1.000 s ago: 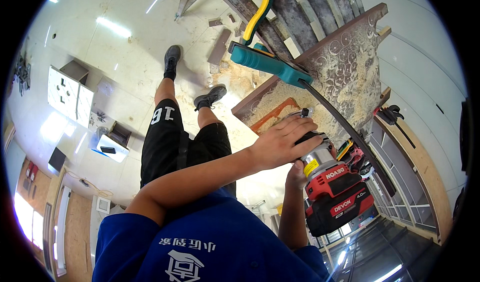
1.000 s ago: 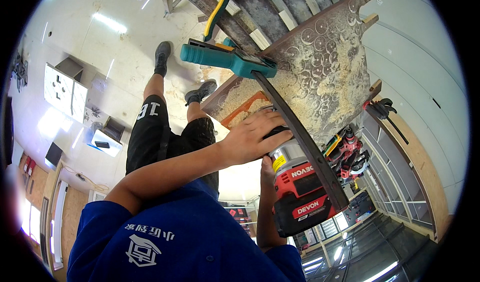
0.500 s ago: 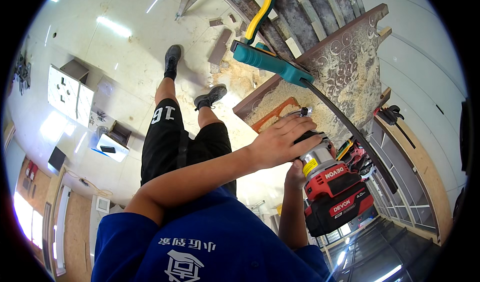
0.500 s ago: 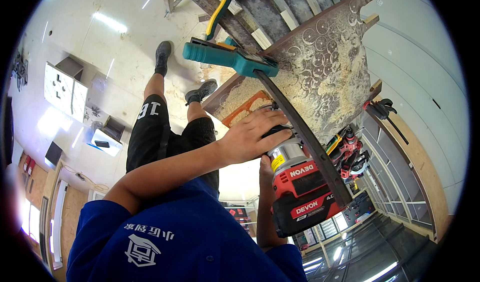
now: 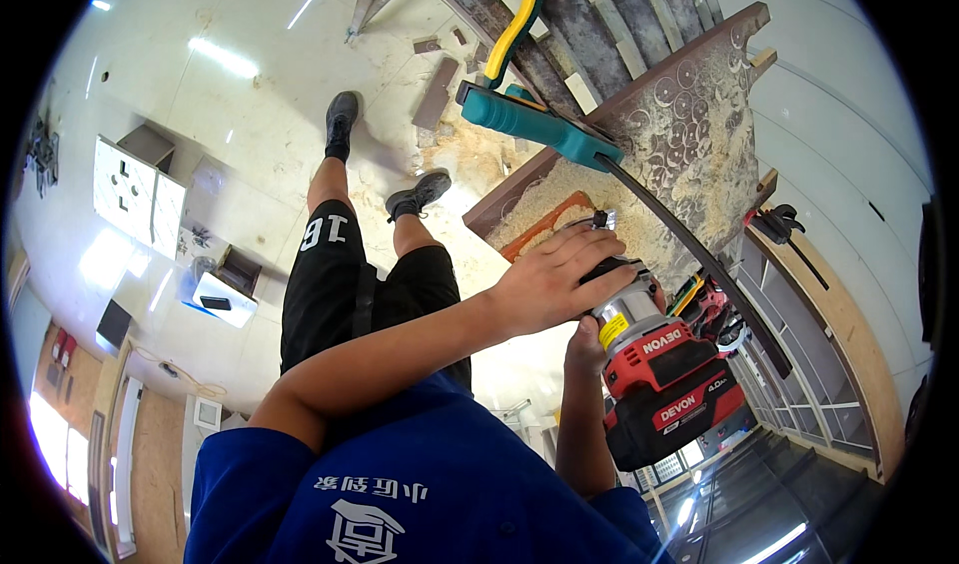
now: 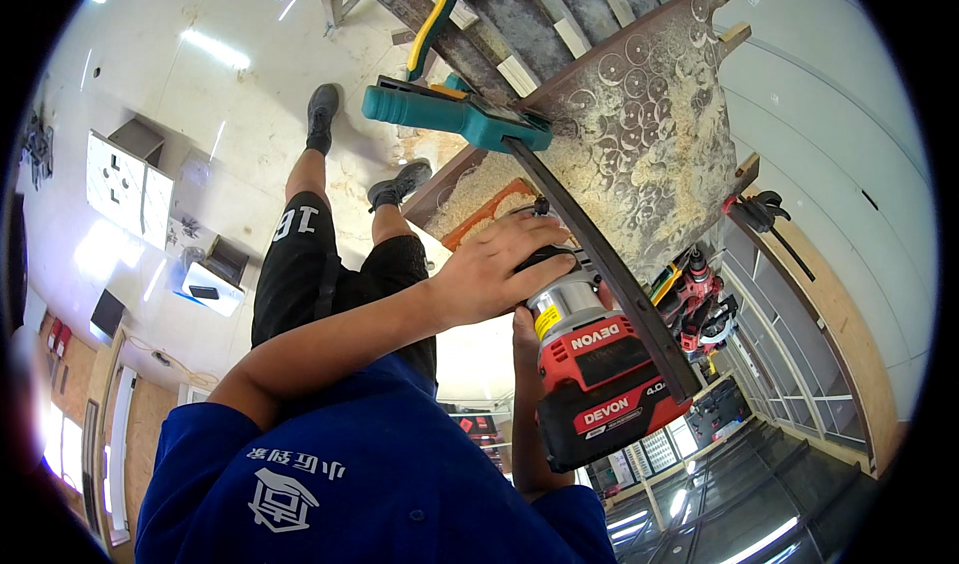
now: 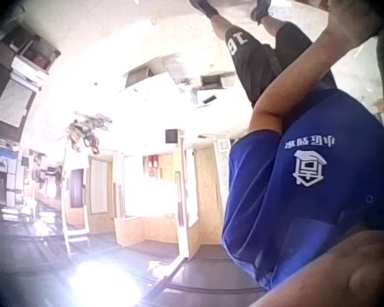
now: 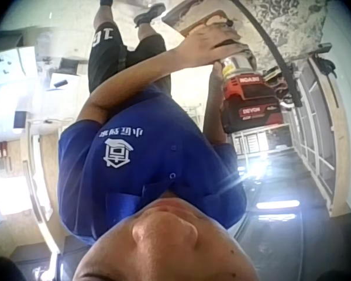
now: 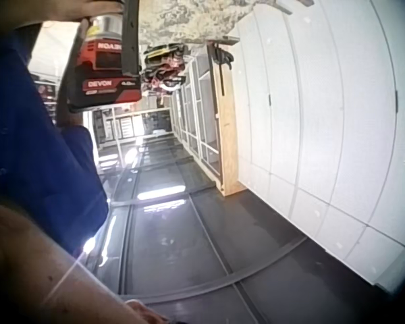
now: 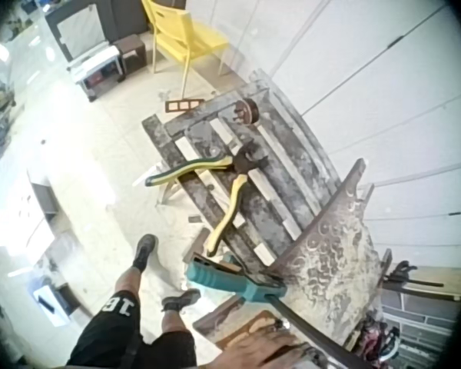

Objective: The person uses a cordless router to hollow out a rectangular recess in a wooden board clamped to a workbench. They repeatedly guide the tool along the marked area, removing material and creating wood shavings.

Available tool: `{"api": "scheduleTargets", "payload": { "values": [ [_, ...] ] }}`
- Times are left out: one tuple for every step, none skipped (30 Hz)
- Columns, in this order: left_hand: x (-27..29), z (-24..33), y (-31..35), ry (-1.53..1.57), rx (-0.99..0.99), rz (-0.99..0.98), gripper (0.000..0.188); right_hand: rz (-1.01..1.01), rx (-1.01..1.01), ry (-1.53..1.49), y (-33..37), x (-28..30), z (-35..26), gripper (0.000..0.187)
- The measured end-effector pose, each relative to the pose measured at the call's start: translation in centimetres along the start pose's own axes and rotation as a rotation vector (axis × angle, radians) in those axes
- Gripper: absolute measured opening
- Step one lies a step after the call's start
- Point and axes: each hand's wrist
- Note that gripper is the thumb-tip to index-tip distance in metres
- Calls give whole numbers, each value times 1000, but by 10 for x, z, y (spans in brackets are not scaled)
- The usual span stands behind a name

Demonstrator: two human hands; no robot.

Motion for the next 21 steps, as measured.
{"api": "scheduleTargets", "payload": {
  "values": [
    [0, 0, 0, -2, 0, 1, 41, -4, 8, 3, 0, 1, 2, 106],
    [1, 0, 0, -3, 0, 1, 41, -9, 17, 7, 1, 1, 4, 106],
    [1, 0, 0, -5, 1, 2, 41, -15, 33, 7, 1, 2, 7, 106],
    [2, 0, 0, -4, 0, 0, 41, -17, 44, 7, 1, 2, 7, 106],
    [2, 0, 0, -3, 0, -2, 41, -18, 56, 8, 1, 2, 7, 106],
    [3, 0, 0, -2, 0, -3, 41, -15, 63, 10, 0, 0, 6, 106],
    [4, 0, 0, -1, -2, -2, 42, -17, 74, 15, 0, 0, 6, 106],
    [4, 0, 0, -1, -4, -1, 42, -19, 86, 20, -1, 0, 6, 106],
    [5, 0, 0, 0, -7, 0, 42, -26, 103, 27, -2, 1, 8, 106],
    [5, 0, 1, 2, -5, 3, 43, -26, 114, 32, -2, 0, 10, 106],
    [5, -1, 1, 4, -4, 6, 43, -26, 126, 37, -2, -1, 12, 106],
    [5, -2, 2, 6, -2, 8, 43, -16, 133, 37, -2, -2, 13, 106],
    [5, -2, 1, 5, -5, 7, 43, -2, 140, 35, -2, -2, 14, 106],
    [6, -1, 1, 5, -7, 6, 43, -6, 139, 21, -2, -3, 13, 106],
    [7, -1, 1, 4, -9, 4, 44, -9, 137, 7, -3, -4, 12, 106],
    [7, -1, 1, 2, -8, 3, 44, -13, 135, -6, -3, -5, 11, 106],
    [8, -1, 1, 0, -7, 2, 44, -22, 137, -6, -3, -5, 10, 106],
    [9, -1, 1, -3, -5, 0, 43, -31, 139, -5, -4, -4, 9, 105],
    [10, -1, 1, -4, -6, 0, 44, -40, 142, -3, -4, -4, 8, 105],
    [10, -1, 1, -6, -7, 1, 44, -33, 156, 13, -5, -3, 9, 105],
    [11, -1, 1, -8, -7, 1, 44, -27, 171, 29, -5, -3, 11, 105]
  ]
}}
Point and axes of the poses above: each hand's wrist, its own y-axis away from the middle knuckle, its own x-axis out of the back of the hand, z = x × y, and after that the axes turned 1 degree about z, right-handed
